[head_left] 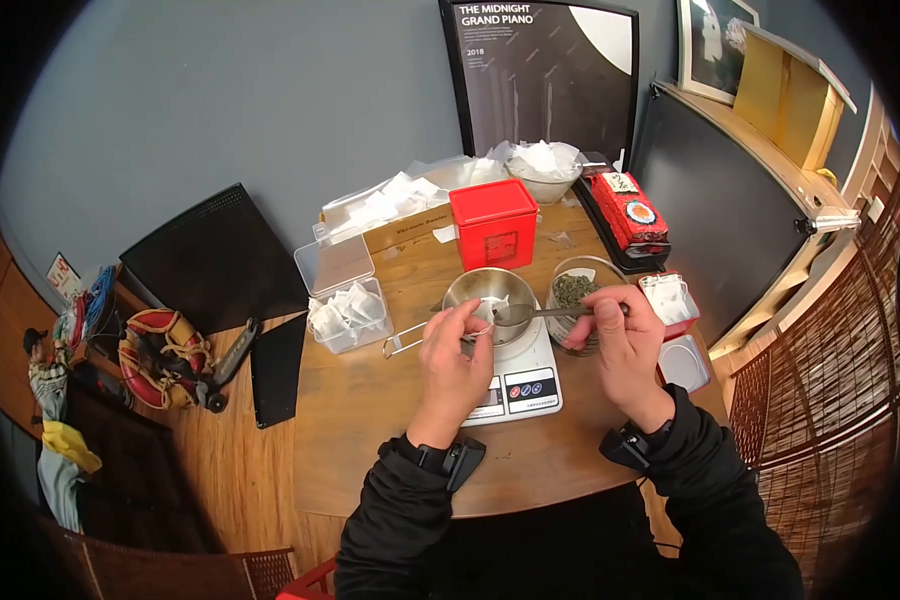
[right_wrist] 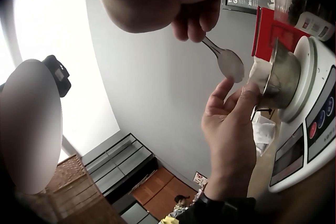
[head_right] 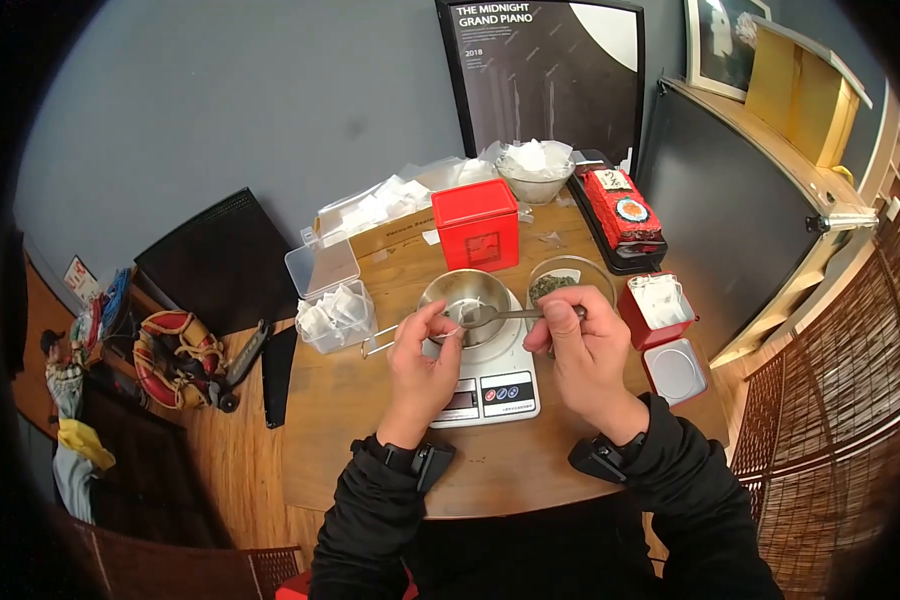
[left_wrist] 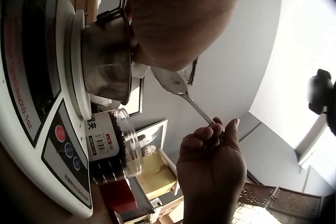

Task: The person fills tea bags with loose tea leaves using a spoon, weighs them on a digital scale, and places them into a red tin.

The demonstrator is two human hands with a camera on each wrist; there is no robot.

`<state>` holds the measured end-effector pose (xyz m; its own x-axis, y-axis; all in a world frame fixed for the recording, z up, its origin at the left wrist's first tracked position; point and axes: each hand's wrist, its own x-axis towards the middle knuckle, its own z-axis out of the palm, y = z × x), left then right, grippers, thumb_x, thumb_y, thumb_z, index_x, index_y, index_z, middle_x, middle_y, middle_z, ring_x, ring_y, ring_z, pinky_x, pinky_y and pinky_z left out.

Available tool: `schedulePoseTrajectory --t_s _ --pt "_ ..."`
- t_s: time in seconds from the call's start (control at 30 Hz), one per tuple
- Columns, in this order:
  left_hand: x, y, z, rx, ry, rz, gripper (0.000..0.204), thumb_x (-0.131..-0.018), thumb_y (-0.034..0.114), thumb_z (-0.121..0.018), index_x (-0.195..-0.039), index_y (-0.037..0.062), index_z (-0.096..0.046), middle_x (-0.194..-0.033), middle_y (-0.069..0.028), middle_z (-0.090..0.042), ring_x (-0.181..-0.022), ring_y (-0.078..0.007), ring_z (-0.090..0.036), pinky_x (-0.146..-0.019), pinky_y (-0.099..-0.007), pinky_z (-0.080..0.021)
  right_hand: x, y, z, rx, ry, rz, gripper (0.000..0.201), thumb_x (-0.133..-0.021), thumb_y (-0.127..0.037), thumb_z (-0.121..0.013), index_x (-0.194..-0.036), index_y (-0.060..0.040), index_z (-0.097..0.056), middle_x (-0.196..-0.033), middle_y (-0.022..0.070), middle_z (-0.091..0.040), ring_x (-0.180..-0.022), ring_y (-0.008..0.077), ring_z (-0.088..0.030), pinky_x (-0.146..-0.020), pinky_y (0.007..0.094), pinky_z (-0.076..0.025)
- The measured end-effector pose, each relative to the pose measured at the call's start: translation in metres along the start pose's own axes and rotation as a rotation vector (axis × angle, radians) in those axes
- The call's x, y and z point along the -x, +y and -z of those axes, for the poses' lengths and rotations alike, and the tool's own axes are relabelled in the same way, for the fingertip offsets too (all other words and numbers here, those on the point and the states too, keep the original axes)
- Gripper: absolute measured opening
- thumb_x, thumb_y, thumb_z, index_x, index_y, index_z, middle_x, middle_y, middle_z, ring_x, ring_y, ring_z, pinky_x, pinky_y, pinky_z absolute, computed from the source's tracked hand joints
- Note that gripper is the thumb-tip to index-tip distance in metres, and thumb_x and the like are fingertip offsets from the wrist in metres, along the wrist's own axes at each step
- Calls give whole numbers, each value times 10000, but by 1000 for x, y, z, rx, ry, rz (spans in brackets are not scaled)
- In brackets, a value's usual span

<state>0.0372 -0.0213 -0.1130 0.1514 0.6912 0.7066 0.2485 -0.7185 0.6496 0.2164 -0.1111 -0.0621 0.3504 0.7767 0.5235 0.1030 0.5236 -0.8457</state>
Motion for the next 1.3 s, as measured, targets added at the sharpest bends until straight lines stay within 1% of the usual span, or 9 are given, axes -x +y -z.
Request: schedulePoseTrajectory --t_s 0.23,0.4,0.47,0.53,0.7,0.8,0.93,1.07,1.3 --pt "-1 -1 0 -25 20 6 371 -783 -36 -700 -1147 2 -639 -835 -93 -699 -916 -313 -648 -892 -422 -492 -4 2 7 -27 53 28 230 -1053 -226 -541 -1049 0 -580 -752 59 -658 -664 84 -605 -614 227 -484" --pt "-2 -2 3 -52 55 9 355 -794 -34 -698 -1142 3 -641 -832 -92 -699 -912 -304 -649 -927 -422 -480 -9 5 33 70 185 73 232 -1071 -240 -495 -1043 -22 -571 -730 34 -632 -637 72 -567 -595 213 -464" --pt "-3 -3 4 -52 80 -3 348 -799 -33 -696 -1141 3 -641 -830 -92 -699 -908 -298 -649 -939 -421 -475 -9 6 45 63 217 62 252 -1074 -262 -488 -1037 -27 -573 -726 22 -622 -632 70 -564 -583 209 -452" --pt "-3 -4 4 -77 52 -2 343 -808 -29 -693 -1146 -2 -638 -827 -89 -698 -898 -282 -649 -958 -415 -466 -8 8 60 76 270 -49 266 -1076 -279 -481 -1035 -34 -576 -720 14 -609 -634 68 -563 -582 207 -449" --pt "-7 -5 9 -80 82 24 341 -812 -23 -693 -1148 -8 -634 -826 -79 -692 -880 -272 -644 -927 -407 -468 0 35 88 289 205 -89 262 -1073 -266 -482 -1054 -27 -587 -706 4 -583 -626 65 -533 -583 220 -435" --pt "-7 -6 9 -108 80 14 347 -813 -22 -692 -1154 -7 -630 -829 -72 -687 -888 -270 -638 -904 -405 -469 4 47 94 399 197 -58 258 -1071 -253 -483 -1058 -17 -585 -705 11 -581 -624 64 -523 -589 221 -431" --pt "-5 -6 8 -126 60 4 362 -809 -21 -697 -1163 -2 -625 -834 -69 -686 -918 -267 -634 -901 -400 -467 8 49 89 343 144 -28 243 -1074 -232 -474 -1038 -15 -578 -716 14 -584 -655 67 -529 -610 228 -435" --pt "-4 -7 8 -113 35 4 371 -806 -21 -702 -1169 0 -625 -837 -70 -688 -925 -270 -634 -907 -402 -466 14 41 83 293 120 -64 256 -1077 -249 -471 -1033 -20 -575 -718 14 -585 -662 74 -534 -616 230 -434" --pt "-2 -7 8 -59 23 51 379 -806 -21 -707 -1176 -1 -626 -841 -79 -694 -939 -270 -631 -901 -401 -473 11 40 91 181 194 -127 289 -1080 -289 -463 -1022 -27 -570 -708 14 -585 -643 73 -538 -607 228 -433"
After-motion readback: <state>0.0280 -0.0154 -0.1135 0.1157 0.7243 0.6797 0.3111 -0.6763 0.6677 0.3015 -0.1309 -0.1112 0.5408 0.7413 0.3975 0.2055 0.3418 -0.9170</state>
